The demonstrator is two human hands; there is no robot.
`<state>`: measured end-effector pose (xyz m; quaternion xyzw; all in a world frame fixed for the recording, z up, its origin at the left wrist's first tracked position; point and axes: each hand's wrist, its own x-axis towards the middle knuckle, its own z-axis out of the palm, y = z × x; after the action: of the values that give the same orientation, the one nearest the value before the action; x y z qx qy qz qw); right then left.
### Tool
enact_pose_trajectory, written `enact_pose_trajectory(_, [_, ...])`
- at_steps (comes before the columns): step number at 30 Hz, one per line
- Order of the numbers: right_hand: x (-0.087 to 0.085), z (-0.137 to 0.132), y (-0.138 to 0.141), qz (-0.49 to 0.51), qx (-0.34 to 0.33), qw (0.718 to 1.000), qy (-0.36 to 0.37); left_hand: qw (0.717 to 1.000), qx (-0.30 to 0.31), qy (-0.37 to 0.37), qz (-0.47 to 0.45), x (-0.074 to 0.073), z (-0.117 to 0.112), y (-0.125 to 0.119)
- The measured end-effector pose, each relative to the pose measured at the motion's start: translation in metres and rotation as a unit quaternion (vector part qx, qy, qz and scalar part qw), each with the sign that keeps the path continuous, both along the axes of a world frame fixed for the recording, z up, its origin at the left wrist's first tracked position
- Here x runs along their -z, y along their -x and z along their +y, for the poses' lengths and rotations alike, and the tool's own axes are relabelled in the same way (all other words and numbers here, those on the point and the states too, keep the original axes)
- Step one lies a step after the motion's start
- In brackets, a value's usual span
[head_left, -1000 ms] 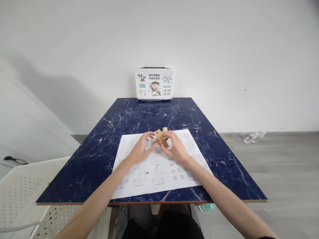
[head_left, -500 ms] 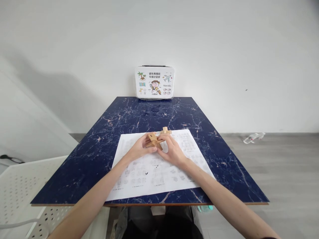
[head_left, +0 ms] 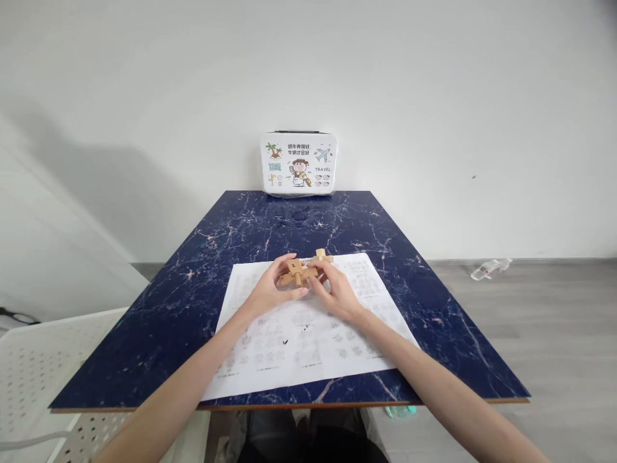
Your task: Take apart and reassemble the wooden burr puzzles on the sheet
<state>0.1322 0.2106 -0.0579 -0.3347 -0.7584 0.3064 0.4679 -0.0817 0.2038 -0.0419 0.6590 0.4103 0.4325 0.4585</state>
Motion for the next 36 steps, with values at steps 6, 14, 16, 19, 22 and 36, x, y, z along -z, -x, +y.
enact_pose_trajectory(6, [-0.002, 0.002, 0.002, 0.057, -0.027, 0.99, 0.124, 0.997, -0.017, -0.056, 0.053, -0.005, -0.004, -0.001])
enact_pose_trajectory(14, [-0.004, 0.007, -0.003, 0.187, -0.115, 0.927, 0.303, 0.996, -0.001, -0.077, 0.045, -0.005, -0.002, 0.0])
enact_pose_trajectory(16, [-0.006, 0.006, -0.004, 0.203, -0.139, 0.914, 0.324, 0.997, 0.006, -0.061, 0.036, -0.004, -0.001, 0.001])
enact_pose_trajectory(19, [-0.009, 0.005, -0.006, 0.216, -0.156, 0.902, 0.34, 0.999, 0.009, -0.049, 0.022, -0.004, 0.0, 0.001])
enact_pose_trajectory(22, [-0.011, 0.003, -0.006, 0.221, -0.154, 0.902, 0.338, 0.999, 0.013, -0.036, 0.013, -0.004, 0.0, 0.0])
enact_pose_trajectory(36, [-0.009, -0.001, -0.006, 0.209, -0.155, 0.908, 0.328, 0.998, 0.011, -0.054, 0.019, -0.006, -0.002, -0.002])
